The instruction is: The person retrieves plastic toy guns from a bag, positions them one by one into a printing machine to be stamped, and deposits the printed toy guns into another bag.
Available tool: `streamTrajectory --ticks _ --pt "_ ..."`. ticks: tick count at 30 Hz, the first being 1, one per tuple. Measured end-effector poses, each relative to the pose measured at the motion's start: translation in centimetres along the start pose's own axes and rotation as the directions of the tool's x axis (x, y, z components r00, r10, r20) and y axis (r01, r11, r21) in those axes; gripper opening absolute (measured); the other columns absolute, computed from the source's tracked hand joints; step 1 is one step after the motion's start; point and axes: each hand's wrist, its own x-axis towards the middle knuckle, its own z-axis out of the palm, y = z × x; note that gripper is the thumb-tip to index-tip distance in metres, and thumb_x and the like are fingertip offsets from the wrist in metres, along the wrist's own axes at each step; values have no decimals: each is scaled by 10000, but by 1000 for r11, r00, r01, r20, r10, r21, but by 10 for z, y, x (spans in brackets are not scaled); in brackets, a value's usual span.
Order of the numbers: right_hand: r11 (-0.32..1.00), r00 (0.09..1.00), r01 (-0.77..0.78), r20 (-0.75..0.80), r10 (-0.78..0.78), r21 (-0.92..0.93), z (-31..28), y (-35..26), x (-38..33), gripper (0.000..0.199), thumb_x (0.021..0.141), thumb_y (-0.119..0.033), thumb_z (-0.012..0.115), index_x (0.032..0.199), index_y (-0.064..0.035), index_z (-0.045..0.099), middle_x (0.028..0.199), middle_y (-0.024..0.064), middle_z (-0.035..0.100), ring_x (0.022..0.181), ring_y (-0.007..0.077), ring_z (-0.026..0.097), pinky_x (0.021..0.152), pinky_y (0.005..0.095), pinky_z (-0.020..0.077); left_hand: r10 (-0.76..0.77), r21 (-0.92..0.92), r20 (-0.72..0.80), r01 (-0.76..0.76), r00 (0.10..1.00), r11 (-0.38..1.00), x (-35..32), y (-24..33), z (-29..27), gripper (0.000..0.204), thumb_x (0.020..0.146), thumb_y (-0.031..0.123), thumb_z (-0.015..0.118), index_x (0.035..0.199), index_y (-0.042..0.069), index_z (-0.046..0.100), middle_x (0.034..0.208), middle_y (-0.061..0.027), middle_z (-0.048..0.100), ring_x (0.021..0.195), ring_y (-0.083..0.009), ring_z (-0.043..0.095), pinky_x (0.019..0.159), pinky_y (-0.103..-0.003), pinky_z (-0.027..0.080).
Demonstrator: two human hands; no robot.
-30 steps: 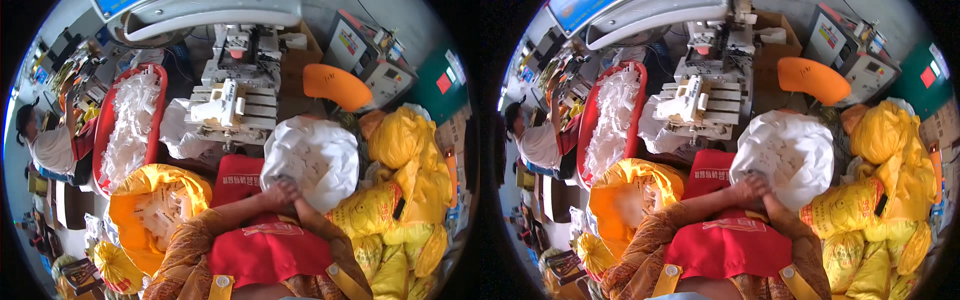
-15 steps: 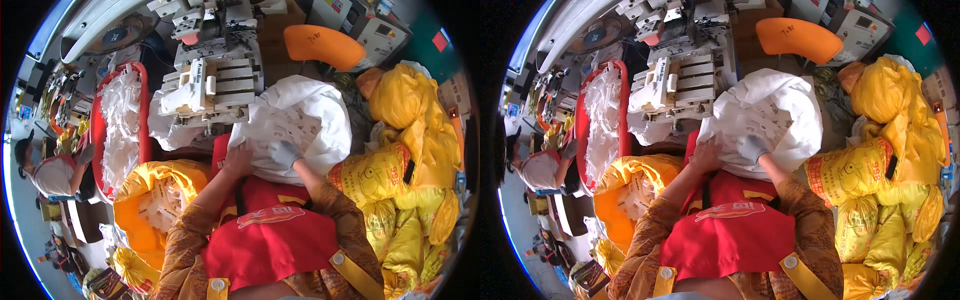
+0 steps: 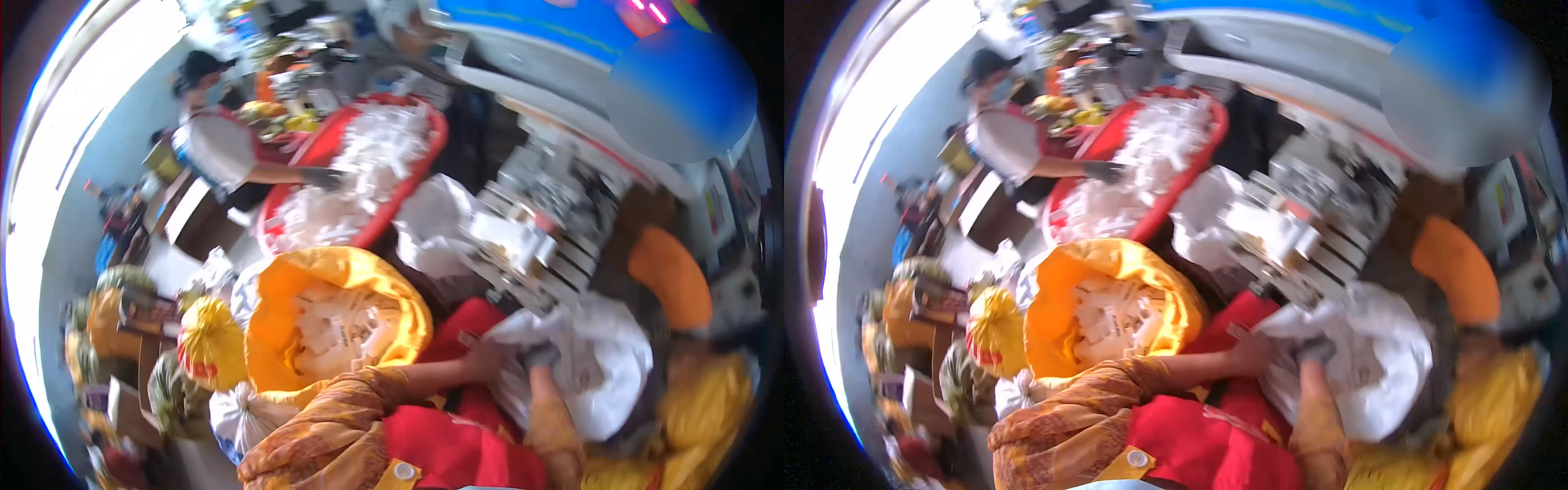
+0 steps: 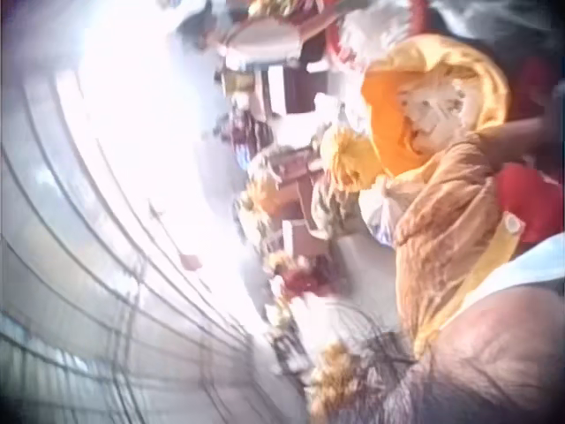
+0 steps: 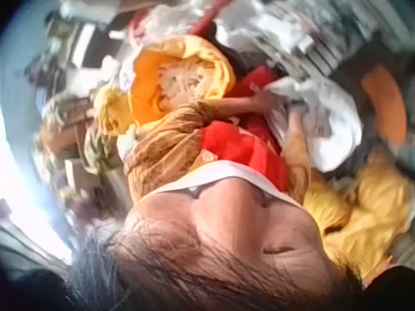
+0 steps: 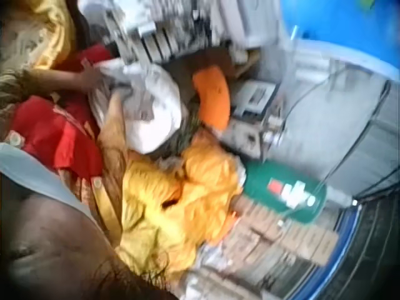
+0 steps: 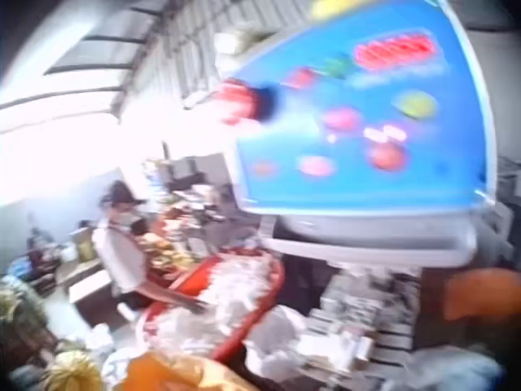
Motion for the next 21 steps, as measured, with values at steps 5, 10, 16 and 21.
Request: streamTrajectory --ticks 5,10,16,21 --pt "962 911 -255 358 206 95 25 27 15 591 881 -461 306 1378 -152 387 1392 89 418 1282 262 387 1045 405 309 87 -207 -59 -97 994 974 6 1 3 158 691 158 562 731 35 653 788 -143 642 800 -306 607 739 -415 470" --pt "869 806 -462 492 329 176 9 37 2 583 870 -428 347 1380 -148 376 1373 111 436 1251 302 423 1018 413 353 194 -2 -247 -200 949 980 3 4 11 146 702 199 571 694 80 655 767 -122 648 752 -287 621 693 -409 476" --pt "876 741 -459 606 288 145 -9 70 -47 634 829 -414 489 1396 -184 324 1258 176 526 1160 312 519 944 388 435 97 -107 47 -92 994 990 1 -8 14 244 705 275 584 811 69 659 836 -134 638 787 -300 624 703 -483 489" --pt "676 813 -555 144 564 485 -67 41 -102 514 766 -306 593 1238 -120 509 881 187 639 804 374 598 698 469 484 104 -104 72 -96 992 990 -6 -11 -3 268 718 247 560 889 53 633 909 -159 616 832 -326 609 751 -449 486"
